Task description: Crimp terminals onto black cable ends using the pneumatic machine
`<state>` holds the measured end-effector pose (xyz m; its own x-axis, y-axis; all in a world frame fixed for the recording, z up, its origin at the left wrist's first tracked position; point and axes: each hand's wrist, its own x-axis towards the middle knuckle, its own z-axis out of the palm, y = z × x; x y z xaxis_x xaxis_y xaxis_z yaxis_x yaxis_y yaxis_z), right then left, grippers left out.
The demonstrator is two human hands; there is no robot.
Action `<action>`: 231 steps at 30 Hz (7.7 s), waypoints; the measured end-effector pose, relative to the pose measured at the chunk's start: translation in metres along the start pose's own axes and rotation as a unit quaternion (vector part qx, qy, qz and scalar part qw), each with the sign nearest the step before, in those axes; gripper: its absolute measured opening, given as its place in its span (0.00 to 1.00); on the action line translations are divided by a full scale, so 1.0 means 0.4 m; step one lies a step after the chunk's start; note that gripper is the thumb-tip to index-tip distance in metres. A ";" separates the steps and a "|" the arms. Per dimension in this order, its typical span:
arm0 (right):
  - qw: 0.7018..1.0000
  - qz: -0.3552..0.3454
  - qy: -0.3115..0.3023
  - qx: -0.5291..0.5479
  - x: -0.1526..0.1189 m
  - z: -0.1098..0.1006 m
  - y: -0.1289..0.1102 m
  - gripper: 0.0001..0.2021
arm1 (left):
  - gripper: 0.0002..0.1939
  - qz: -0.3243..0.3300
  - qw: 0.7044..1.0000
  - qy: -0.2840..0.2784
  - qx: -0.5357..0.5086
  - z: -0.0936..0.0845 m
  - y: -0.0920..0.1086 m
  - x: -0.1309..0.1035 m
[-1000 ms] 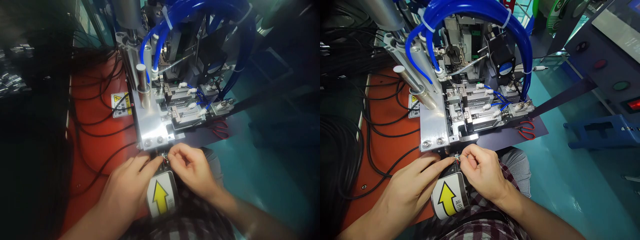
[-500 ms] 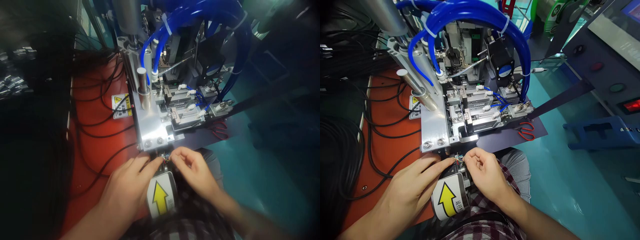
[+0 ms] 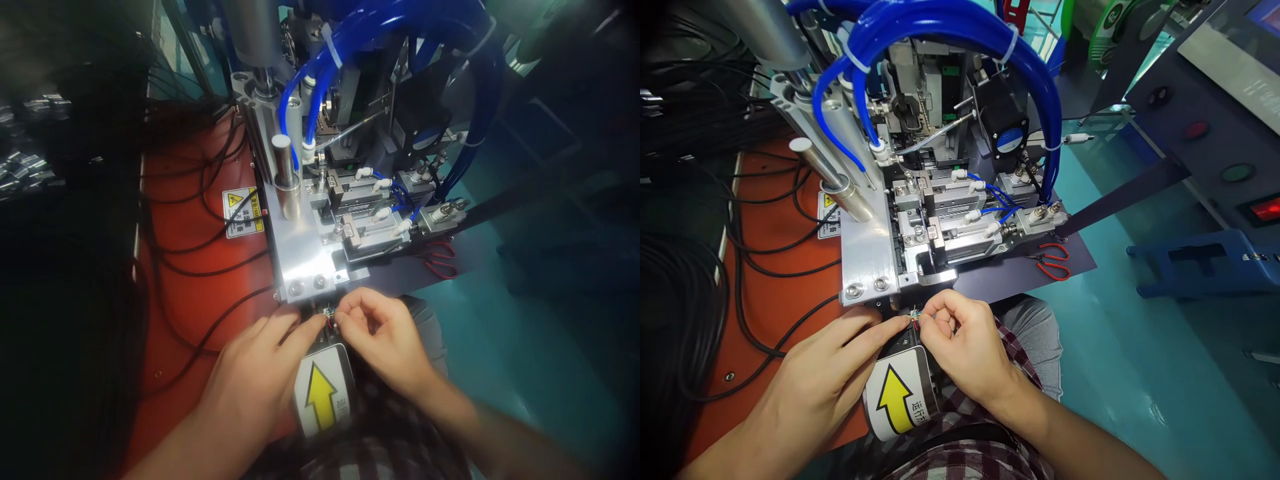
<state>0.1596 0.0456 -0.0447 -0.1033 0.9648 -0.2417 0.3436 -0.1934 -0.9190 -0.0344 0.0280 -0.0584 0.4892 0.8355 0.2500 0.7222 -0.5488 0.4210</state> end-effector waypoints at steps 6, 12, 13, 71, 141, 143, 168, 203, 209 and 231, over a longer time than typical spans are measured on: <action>1.000 -0.001 -0.007 0.008 0.001 -0.001 0.002 0.06 | 0.19 -0.005 1.000 0.001 -0.002 -0.001 0.003 0.004; 1.000 0.004 -0.018 0.020 0.006 -0.003 0.000 0.06 | 0.19 -0.008 1.000 -0.002 0.000 0.001 -0.003 -0.004; 0.999 0.010 -0.022 0.029 0.007 -0.004 0.000 0.05 | 0.19 -0.009 1.000 -0.002 -0.001 0.001 -0.003 -0.004; 0.977 -0.089 0.032 -0.189 -0.025 -0.001 -0.020 0.07 | 0.12 0.014 0.998 0.015 -0.053 -0.021 0.005 0.027; 0.997 -0.061 0.002 0.036 0.020 0.038 0.042 0.12 | 0.18 0.061 0.991 -0.021 0.115 -0.063 0.002 0.024; 0.997 -0.013 -0.006 0.080 0.023 0.038 0.053 0.14 | 0.19 0.054 0.990 -0.024 0.126 -0.064 0.004 0.025; 0.996 -0.048 -0.011 0.069 0.018 0.034 0.046 0.10 | 0.12 -0.033 0.995 -0.093 -0.017 -0.111 -0.017 0.023; 0.966 0.149 0.069 0.200 0.004 0.101 -0.015 0.04 | 0.16 0.048 0.997 0.010 0.053 -0.097 -0.077 -0.080; 0.969 0.126 -0.004 0.213 0.004 0.050 0.007 0.07 | 0.15 0.043 0.998 0.020 0.051 -0.102 -0.079 -0.078; 0.997 -0.034 0.052 -0.040 0.016 0.027 0.082 0.16 | 0.15 0.063 0.995 0.003 0.078 -0.103 -0.092 -0.087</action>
<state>0.1601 0.0434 -0.0796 -0.0332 0.9892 -0.1429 0.4132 -0.1166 -0.9032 -0.0981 0.0200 -0.0467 0.5783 0.7600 0.2967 0.7231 -0.6458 0.2450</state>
